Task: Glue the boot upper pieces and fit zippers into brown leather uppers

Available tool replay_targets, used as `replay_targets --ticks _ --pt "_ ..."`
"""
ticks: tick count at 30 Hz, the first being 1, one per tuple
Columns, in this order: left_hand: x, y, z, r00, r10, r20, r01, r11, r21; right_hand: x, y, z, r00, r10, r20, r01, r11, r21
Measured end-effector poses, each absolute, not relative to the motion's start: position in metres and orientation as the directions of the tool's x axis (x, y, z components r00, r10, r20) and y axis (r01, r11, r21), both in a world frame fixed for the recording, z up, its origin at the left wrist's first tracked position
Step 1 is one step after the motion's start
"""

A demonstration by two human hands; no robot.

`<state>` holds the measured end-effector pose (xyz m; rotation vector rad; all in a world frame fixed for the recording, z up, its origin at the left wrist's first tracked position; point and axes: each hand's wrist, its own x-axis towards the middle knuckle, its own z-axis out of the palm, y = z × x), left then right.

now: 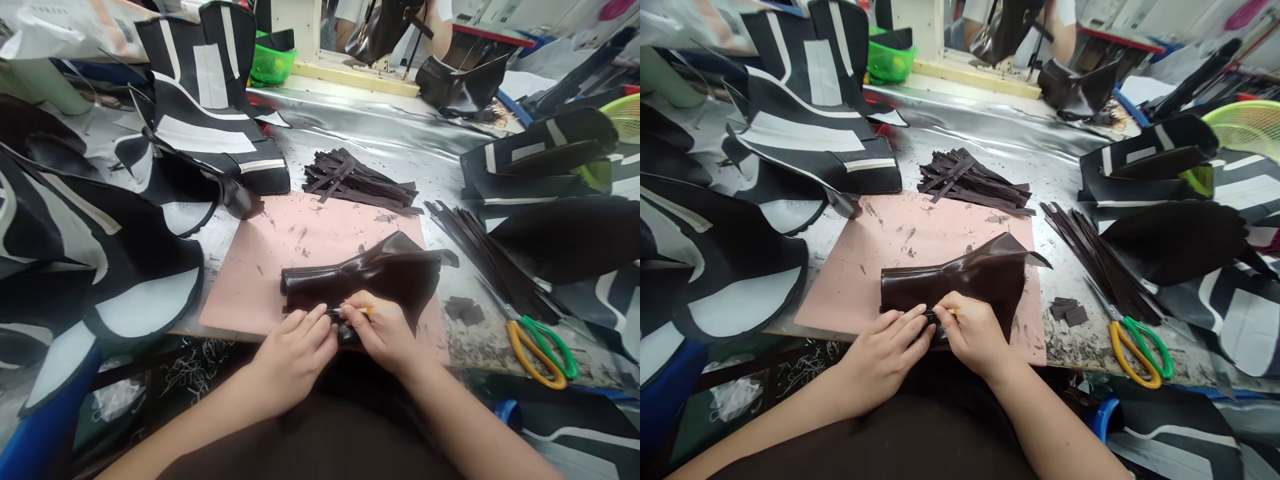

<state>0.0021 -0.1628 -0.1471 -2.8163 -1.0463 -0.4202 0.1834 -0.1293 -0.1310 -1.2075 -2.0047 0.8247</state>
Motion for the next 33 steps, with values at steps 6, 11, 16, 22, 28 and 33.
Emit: replay_targets --ticks 6,11,16,22,28,33 --pt "0.0031 -0.1614 -0.1452 0.722 0.624 0.298 0.657 -0.754 -0.013 0.1837 -0.1300 -0.1313 -0.354 0.916 0.190 0.495 0.356 -0.793" --pt "0.0041 -0.1617 -0.1447 0.719 0.621 0.312 0.654 -0.756 -0.003 0.1840 -0.1296 -0.1317 -0.355 0.918 0.179 0.494 0.346 -0.798" --pt "0.0043 -0.1618 -0.1461 0.720 0.627 0.296 0.655 -0.756 0.009 0.1853 -0.1296 -0.1327 -0.371 0.916 0.153 0.504 0.337 -0.795" --pt "0.0046 -0.1628 -0.1473 0.715 0.631 0.300 0.656 -0.754 0.022 0.1857 -0.1294 -0.1316 -0.368 0.919 0.142 0.515 0.328 -0.792" --pt "0.0047 -0.1620 -0.1469 0.710 0.625 0.326 0.657 -0.754 0.015 0.1856 -0.1294 -0.1308 -0.365 0.917 0.163 0.510 0.343 -0.789" --pt "0.0045 -0.1622 -0.1470 0.707 0.619 0.343 0.654 -0.757 0.019 0.1847 -0.1294 -0.1286 -0.369 0.913 0.173 0.499 0.351 -0.792"
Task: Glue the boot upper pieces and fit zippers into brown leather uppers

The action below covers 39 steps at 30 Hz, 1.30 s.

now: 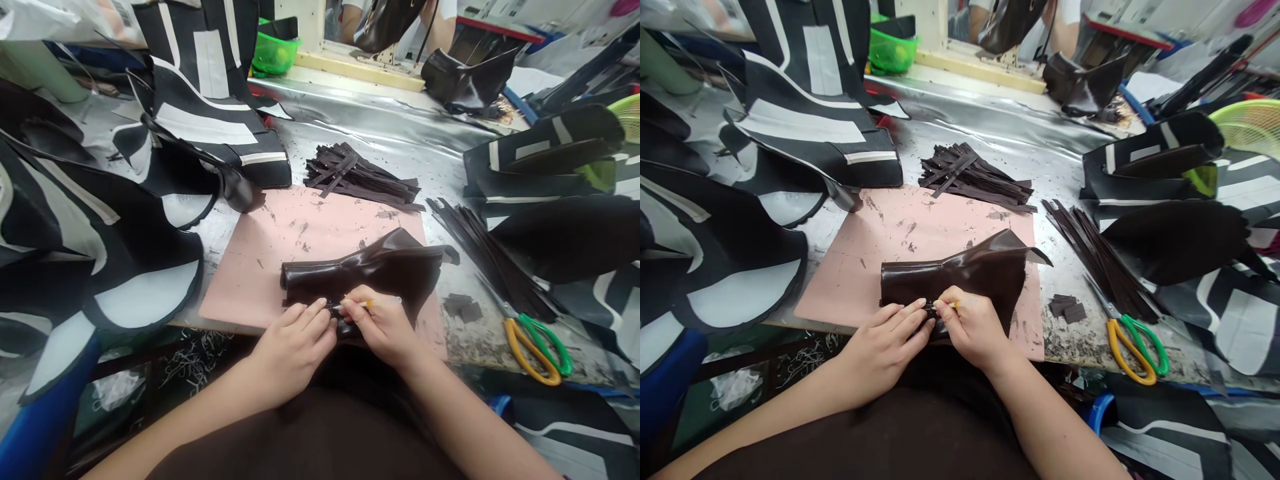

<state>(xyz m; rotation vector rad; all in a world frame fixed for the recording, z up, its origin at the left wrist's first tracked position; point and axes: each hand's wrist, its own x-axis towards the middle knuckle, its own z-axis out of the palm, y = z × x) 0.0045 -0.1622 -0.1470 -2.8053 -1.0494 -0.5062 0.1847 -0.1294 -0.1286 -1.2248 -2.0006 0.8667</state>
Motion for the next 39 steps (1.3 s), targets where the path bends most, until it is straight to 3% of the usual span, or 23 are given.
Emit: replay_targets --ticks 31,39 --pt "0.0042 -0.1624 -0.1472 0.703 0.620 0.348 0.654 -0.756 0.027 0.1862 -0.1291 -0.1307 -0.353 0.921 0.166 0.457 0.324 -0.828" --pt "0.0029 -0.1623 -0.1479 0.707 0.614 0.350 0.650 -0.759 0.020 0.1891 -0.1303 -0.1312 -0.221 0.965 0.140 0.517 0.238 -0.823"
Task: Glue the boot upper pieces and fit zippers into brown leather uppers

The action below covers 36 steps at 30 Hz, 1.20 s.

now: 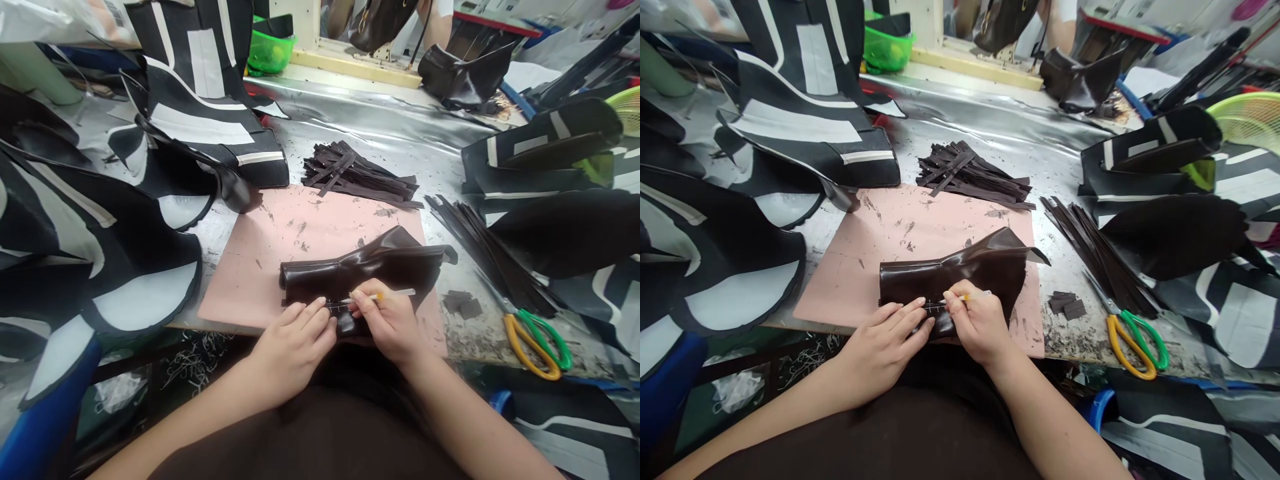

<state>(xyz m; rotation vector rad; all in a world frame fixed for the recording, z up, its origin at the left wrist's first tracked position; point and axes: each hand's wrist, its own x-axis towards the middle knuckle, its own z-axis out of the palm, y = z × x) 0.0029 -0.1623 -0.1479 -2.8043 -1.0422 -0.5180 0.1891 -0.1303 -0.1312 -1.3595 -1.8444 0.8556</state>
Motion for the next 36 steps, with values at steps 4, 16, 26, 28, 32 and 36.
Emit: replay_targets --ticks 4,16,26,28,32,36 --pt "0.0035 -0.1619 -0.1489 0.712 0.620 0.330 0.650 -0.760 0.028 0.1879 -0.1303 -0.1320 -0.227 0.961 0.158 0.520 0.256 -0.815" --pt "0.0034 -0.1626 -0.1478 0.708 0.619 0.340 0.650 -0.760 0.031 0.1870 -0.1308 -0.1303 -0.248 0.955 0.163 0.545 0.276 -0.792" --pt "0.0047 -0.1601 -0.1471 0.708 0.612 0.353 0.647 -0.762 0.025 0.1880 -0.1305 -0.1295 -0.281 0.948 0.149 0.567 0.290 -0.771" --pt "0.0043 -0.1605 -0.1471 0.707 0.611 0.355 0.647 -0.762 0.023 0.1882 -0.1304 -0.1296 -0.281 0.948 0.148 0.566 0.288 -0.773" --pt "0.0043 -0.1618 -0.1474 0.705 0.612 0.359 0.648 -0.761 0.026 0.1888 -0.1303 -0.1305 -0.276 0.949 0.154 0.565 0.289 -0.773" --pt "0.0039 -0.1620 -0.1489 0.706 0.617 0.348 0.649 -0.760 0.030 0.1886 -0.1304 -0.1307 -0.265 0.954 0.141 0.569 0.273 -0.776"
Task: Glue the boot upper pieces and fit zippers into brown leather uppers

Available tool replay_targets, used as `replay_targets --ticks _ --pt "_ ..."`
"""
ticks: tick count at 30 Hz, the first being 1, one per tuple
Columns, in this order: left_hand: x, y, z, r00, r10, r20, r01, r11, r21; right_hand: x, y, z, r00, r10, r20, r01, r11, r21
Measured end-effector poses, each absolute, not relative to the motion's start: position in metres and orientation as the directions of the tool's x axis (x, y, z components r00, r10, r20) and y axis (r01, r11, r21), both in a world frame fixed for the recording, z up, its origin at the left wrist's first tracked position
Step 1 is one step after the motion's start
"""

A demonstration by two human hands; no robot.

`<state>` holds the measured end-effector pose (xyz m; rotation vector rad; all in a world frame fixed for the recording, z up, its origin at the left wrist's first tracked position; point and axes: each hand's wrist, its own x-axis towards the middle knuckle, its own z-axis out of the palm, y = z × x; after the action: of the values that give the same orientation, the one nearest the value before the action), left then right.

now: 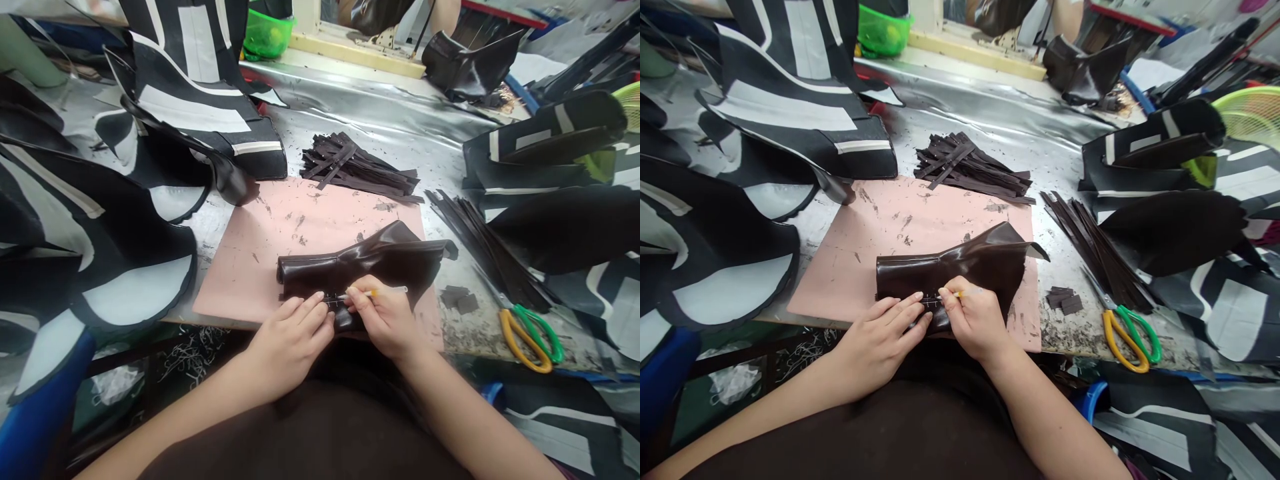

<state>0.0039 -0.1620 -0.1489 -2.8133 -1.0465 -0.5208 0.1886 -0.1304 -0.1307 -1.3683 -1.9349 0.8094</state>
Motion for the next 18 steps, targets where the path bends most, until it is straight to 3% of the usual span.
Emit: replay_targets --ticks 18 --pt "0.0039 -0.1606 -0.1501 0.710 0.618 0.338 0.647 -0.761 0.034 0.1904 -0.1306 -0.1327 -0.283 0.948 0.147 0.561 0.288 -0.776"
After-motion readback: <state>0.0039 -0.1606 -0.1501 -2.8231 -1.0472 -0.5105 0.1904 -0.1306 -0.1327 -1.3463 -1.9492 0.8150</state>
